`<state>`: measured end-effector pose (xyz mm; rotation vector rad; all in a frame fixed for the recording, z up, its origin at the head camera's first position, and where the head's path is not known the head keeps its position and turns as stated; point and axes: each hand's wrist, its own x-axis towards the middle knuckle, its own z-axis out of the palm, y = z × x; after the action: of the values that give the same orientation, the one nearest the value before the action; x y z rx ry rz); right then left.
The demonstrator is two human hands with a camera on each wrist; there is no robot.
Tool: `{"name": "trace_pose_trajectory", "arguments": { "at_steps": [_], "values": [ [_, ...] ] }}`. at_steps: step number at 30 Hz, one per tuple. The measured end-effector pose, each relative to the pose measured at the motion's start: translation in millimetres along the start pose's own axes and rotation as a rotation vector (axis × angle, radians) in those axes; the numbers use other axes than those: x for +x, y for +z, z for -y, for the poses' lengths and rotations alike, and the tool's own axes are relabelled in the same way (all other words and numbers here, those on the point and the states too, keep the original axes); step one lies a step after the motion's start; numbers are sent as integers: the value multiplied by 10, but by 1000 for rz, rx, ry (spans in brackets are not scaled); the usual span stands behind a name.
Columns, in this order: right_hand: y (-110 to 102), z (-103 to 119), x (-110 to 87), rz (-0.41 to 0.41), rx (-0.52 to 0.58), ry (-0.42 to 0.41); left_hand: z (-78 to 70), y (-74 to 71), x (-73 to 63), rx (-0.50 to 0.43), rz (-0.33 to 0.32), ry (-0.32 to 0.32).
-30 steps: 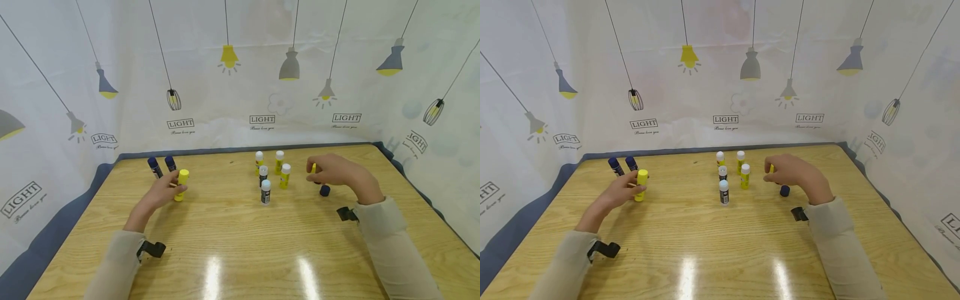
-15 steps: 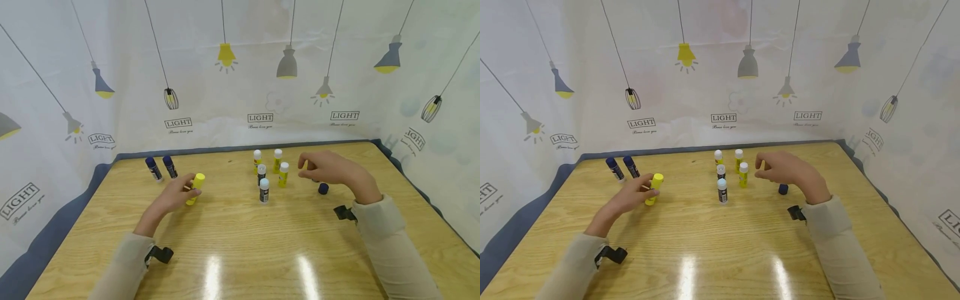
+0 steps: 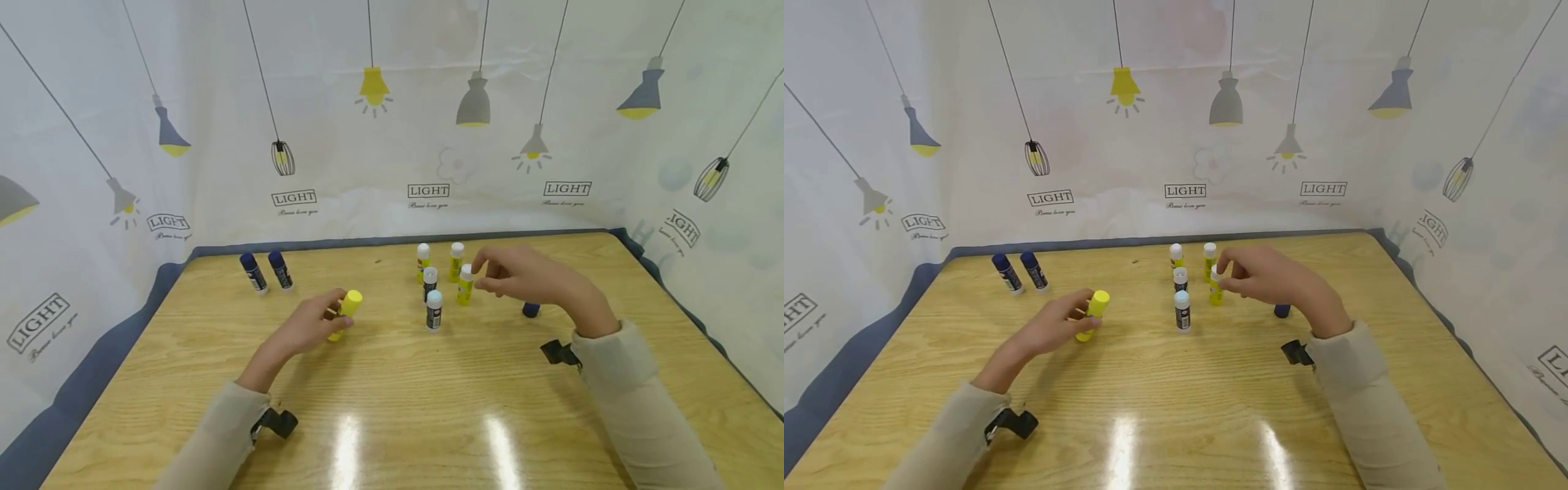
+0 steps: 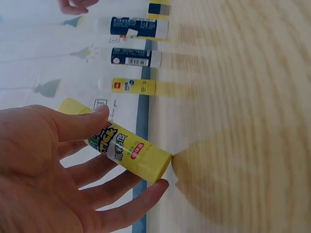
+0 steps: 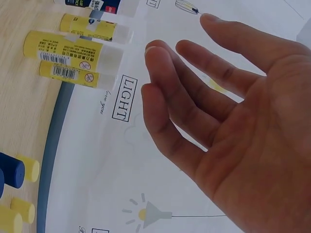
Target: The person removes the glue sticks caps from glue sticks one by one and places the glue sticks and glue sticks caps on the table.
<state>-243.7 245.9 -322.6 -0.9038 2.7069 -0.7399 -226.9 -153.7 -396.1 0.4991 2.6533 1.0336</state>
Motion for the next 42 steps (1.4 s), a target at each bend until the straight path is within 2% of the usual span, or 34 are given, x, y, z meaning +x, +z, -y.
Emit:
{"name": "trace_pose_trajectory", "arguments": {
  "at_steps": [7,14,26,33,42],
  "values": [
    [48,112,23,-17,-30,-35,-132,84,-24,-2,30,16],
    [128,229,51,-42,-62,-116,-246,170,-39,2,16,69],
    [295,373,129,-21,-44,-138,-443,294,-40,17,11,115],
    [386,473,168,-23,-49,-172,-566,363,-23,53,-4,165],
    [449,558,168,3,-28,-186,-659,449,-41,57,-22,242]
  ]
}}
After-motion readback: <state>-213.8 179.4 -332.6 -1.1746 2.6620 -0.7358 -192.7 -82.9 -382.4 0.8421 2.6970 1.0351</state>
